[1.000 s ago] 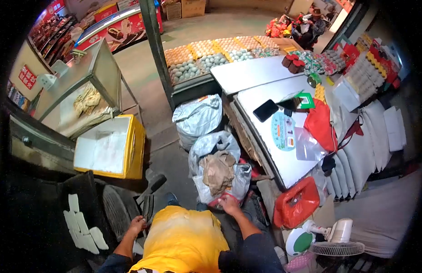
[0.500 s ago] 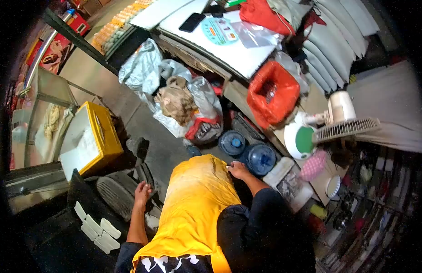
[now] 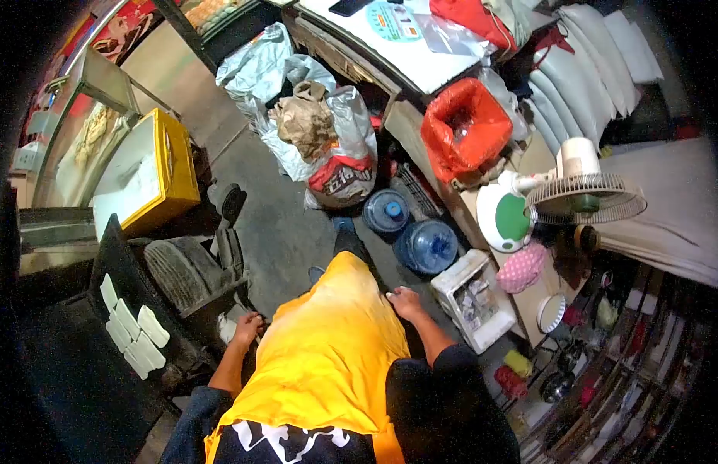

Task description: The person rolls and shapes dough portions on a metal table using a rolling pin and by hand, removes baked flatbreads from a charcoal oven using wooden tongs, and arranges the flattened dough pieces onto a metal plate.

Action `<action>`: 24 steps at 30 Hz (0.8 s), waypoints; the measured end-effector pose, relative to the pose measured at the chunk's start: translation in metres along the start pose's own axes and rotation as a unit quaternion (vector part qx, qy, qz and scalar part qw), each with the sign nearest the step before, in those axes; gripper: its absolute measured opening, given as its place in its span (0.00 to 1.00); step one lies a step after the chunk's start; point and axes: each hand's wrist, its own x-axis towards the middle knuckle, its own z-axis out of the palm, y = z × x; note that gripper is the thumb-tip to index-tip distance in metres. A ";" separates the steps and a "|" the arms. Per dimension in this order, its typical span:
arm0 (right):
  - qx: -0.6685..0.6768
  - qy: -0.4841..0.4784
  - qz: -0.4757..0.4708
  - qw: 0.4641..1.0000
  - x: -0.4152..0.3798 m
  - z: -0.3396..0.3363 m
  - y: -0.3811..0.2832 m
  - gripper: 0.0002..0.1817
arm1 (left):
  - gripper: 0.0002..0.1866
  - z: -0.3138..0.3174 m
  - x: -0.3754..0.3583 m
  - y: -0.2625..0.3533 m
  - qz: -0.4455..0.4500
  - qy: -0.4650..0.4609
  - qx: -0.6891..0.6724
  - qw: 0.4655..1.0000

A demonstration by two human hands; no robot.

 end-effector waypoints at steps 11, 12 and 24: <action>0.141 0.344 -0.394 0.841 0.114 -0.251 -0.278 0.13 | 0.23 0.034 -0.001 0.096 -0.034 0.070 -0.079 0.994; 0.059 0.412 -0.436 0.798 0.123 -0.288 -0.297 0.14 | 0.23 0.040 0.000 0.108 -0.036 0.075 -0.079 0.993; -0.160 0.510 -0.192 0.823 0.308 -0.507 -0.346 0.31 | 0.24 0.092 -0.004 0.226 -0.004 0.067 -0.070 0.995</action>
